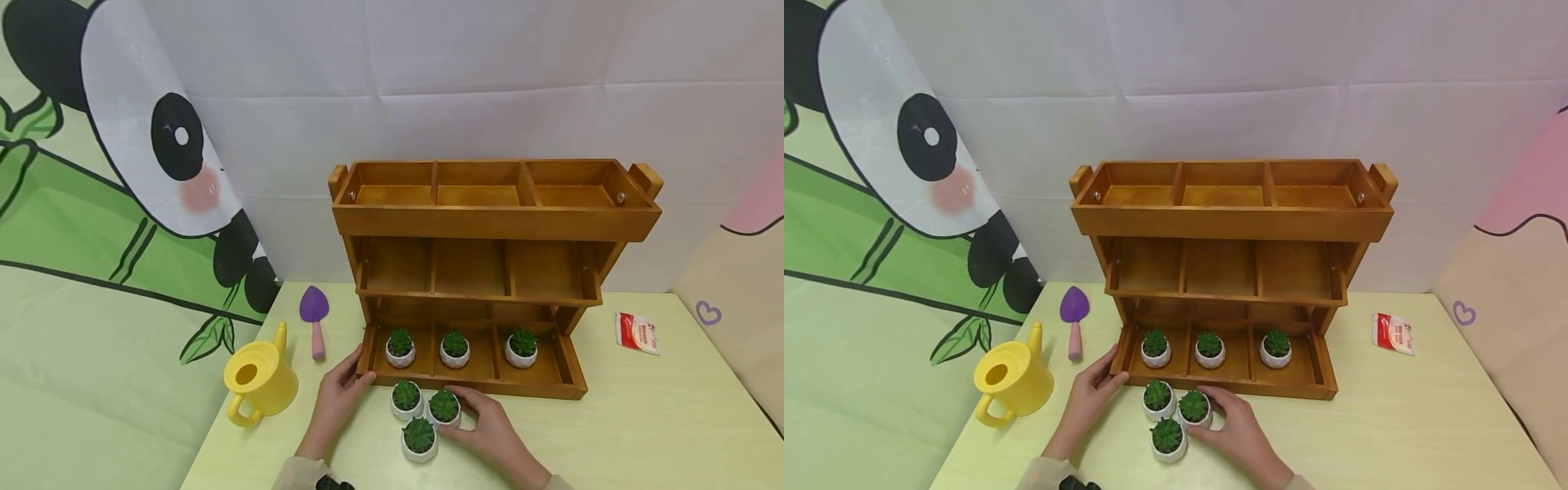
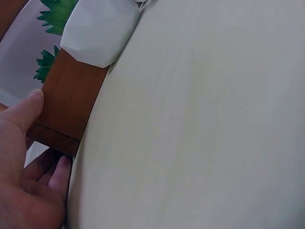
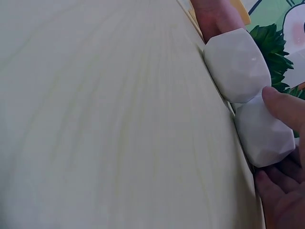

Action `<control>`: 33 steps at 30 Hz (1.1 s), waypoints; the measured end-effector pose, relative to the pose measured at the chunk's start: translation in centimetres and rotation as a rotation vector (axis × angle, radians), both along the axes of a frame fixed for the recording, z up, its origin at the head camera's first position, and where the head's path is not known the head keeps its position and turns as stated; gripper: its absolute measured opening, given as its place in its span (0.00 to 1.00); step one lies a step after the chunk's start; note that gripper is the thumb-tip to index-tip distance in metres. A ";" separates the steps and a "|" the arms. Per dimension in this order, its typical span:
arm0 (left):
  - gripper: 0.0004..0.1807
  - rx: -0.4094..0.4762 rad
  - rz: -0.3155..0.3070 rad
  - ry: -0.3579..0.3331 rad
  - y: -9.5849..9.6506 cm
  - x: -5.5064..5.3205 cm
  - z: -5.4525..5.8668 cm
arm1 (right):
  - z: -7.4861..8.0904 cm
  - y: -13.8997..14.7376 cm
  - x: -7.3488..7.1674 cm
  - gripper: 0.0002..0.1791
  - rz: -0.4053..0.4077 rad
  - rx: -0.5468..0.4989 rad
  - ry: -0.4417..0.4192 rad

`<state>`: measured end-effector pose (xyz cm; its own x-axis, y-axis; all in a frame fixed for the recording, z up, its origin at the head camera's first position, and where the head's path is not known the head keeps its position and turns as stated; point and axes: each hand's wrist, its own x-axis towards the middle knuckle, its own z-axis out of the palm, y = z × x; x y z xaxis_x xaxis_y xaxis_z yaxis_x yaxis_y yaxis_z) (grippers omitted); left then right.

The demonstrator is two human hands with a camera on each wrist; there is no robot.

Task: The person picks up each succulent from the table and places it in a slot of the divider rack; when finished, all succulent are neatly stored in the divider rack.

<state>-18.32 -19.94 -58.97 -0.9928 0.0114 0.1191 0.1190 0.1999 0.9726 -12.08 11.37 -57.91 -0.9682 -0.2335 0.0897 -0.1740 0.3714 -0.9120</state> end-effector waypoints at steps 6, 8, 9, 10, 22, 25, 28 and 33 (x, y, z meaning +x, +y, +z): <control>0.35 -0.001 0.002 -0.006 0.0 0.0 0.1 | -0.1 -0.1 0.0 0.41 -0.021 0.056 0.031; 0.35 -0.004 0.001 -0.006 0.0 0.0 0.1 | -0.1 -0.1 0.0 0.40 -0.027 0.064 0.036; 0.35 -0.005 0.000 -0.006 0.0 0.0 0.1 | -0.1 -0.1 0.0 0.40 -0.029 0.066 0.038; 0.35 -0.007 0.001 -0.006 0.0 0.0 0.1 | -0.1 -0.1 0.0 0.40 -0.030 0.066 0.038; 0.35 -0.021 0.004 -0.012 0.1 0.1 0.4 | 0.0 -0.3 0.0 0.40 -0.042 0.037 0.013; 0.35 -0.021 0.004 -0.012 0.1 0.1 0.4 | 0.0 -0.3 0.1 0.40 -0.037 0.013 0.007; 0.35 -0.020 0.004 -0.015 0.1 0.1 0.3 | 0.0 -0.3 0.1 0.39 -0.037 -0.005 0.003; 0.35 -0.015 -0.001 -0.015 0.1 0.0 0.2 | 0.2 -0.2 0.2 0.39 -0.042 -0.024 -0.017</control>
<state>-18.28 -19.83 -58.73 -0.9945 0.0138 0.1041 0.1046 0.2147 0.9711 -11.93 11.12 -57.70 -0.9785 -0.1907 0.0783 -0.1432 0.3558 -0.9235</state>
